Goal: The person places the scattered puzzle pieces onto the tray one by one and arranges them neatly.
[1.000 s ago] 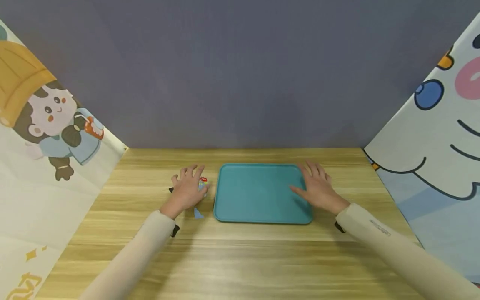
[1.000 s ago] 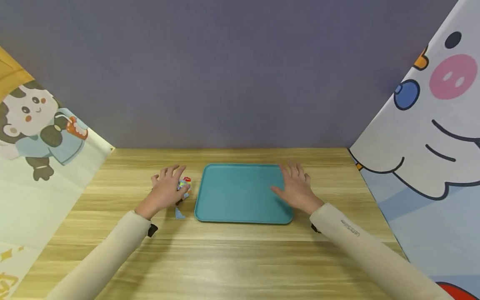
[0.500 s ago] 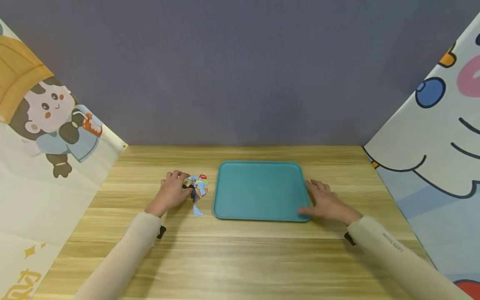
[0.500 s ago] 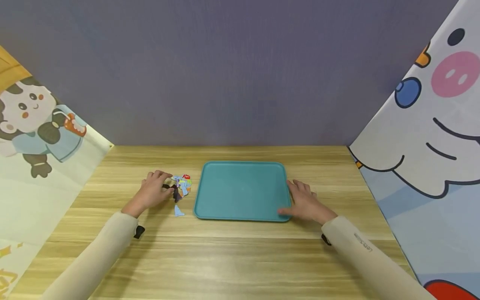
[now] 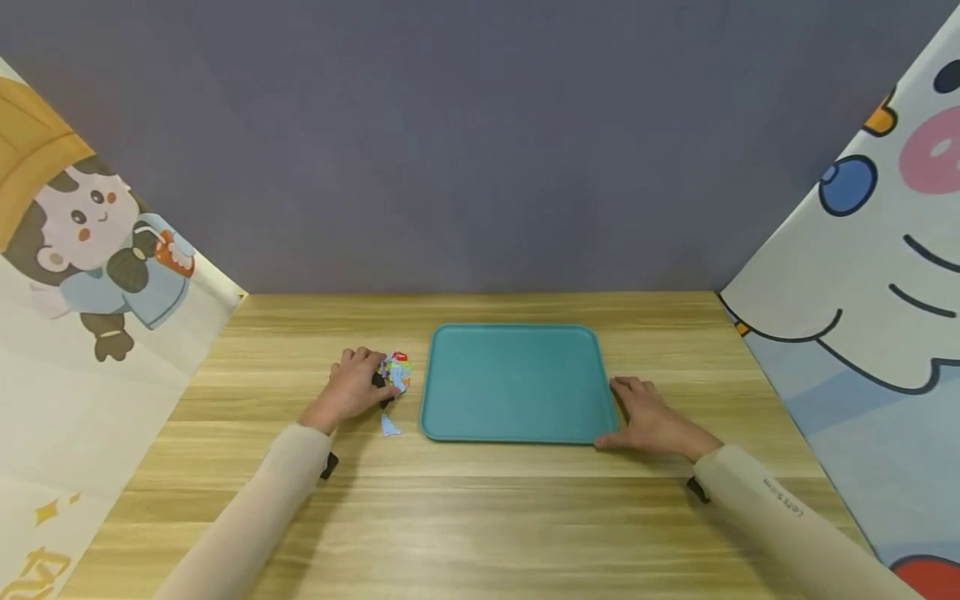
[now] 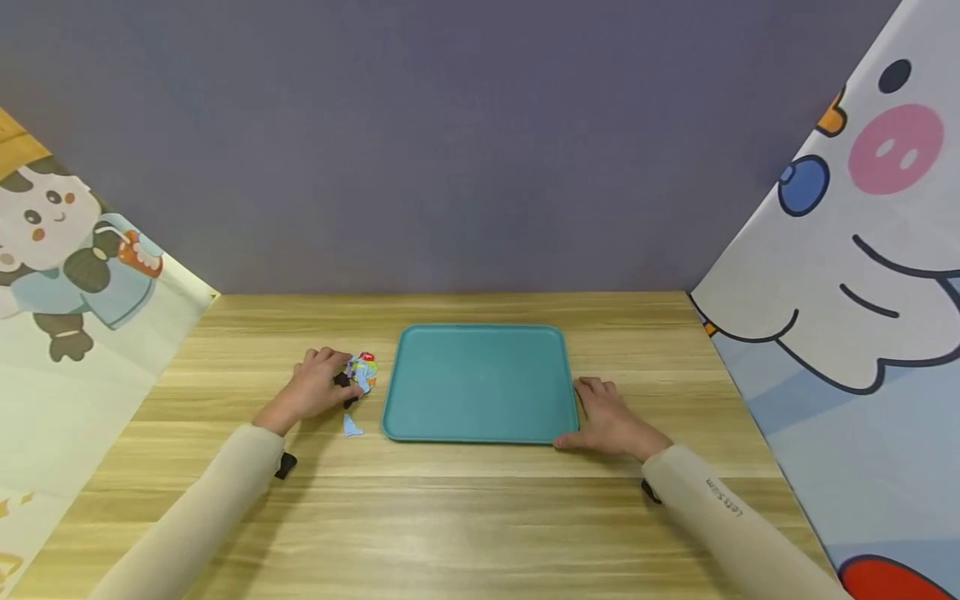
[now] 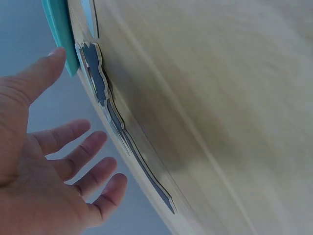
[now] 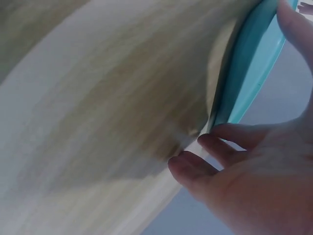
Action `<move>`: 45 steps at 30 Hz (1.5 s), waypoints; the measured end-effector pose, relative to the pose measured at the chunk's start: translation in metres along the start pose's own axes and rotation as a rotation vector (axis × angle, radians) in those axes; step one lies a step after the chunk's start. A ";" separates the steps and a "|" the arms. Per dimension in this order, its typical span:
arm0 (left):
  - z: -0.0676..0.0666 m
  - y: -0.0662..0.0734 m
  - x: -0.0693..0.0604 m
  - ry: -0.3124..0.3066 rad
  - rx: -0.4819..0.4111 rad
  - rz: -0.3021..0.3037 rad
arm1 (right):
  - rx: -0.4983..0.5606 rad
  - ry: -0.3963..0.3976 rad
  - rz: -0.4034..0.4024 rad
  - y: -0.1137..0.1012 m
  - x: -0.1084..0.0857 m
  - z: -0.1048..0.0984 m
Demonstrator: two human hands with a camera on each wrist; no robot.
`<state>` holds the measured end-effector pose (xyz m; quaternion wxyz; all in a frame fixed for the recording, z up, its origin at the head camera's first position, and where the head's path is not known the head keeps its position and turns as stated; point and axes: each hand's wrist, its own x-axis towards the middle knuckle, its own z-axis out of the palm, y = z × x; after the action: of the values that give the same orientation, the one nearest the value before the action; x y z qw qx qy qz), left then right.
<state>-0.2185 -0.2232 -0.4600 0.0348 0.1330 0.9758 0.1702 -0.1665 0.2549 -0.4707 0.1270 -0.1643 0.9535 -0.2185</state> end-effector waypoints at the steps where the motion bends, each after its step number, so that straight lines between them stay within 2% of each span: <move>1: 0.000 0.001 0.001 -0.006 -0.001 -0.005 | -0.001 0.000 -0.002 0.000 0.000 0.001; 7: 0.003 0.003 0.004 -0.029 0.018 0.000 | -0.008 0.015 -0.016 0.001 -0.003 0.003; 18: 0.003 0.008 0.006 -0.009 0.040 0.037 | 0.011 0.069 -0.035 0.002 -0.003 0.005; 27: 0.005 0.006 0.008 -0.020 0.035 0.040 | 0.044 0.074 -0.044 0.002 -0.004 0.007; 40: 0.004 0.006 0.009 0.053 -0.109 0.050 | 0.038 0.064 -0.068 -0.003 -0.008 0.005; 45: 0.000 0.008 0.011 0.072 -0.132 0.046 | 0.027 0.052 -0.073 -0.003 -0.007 0.004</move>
<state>-0.2267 -0.2130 -0.4577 0.0044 0.1466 0.9597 0.2398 -0.1583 0.2536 -0.4714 0.0965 -0.1914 0.9468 -0.2399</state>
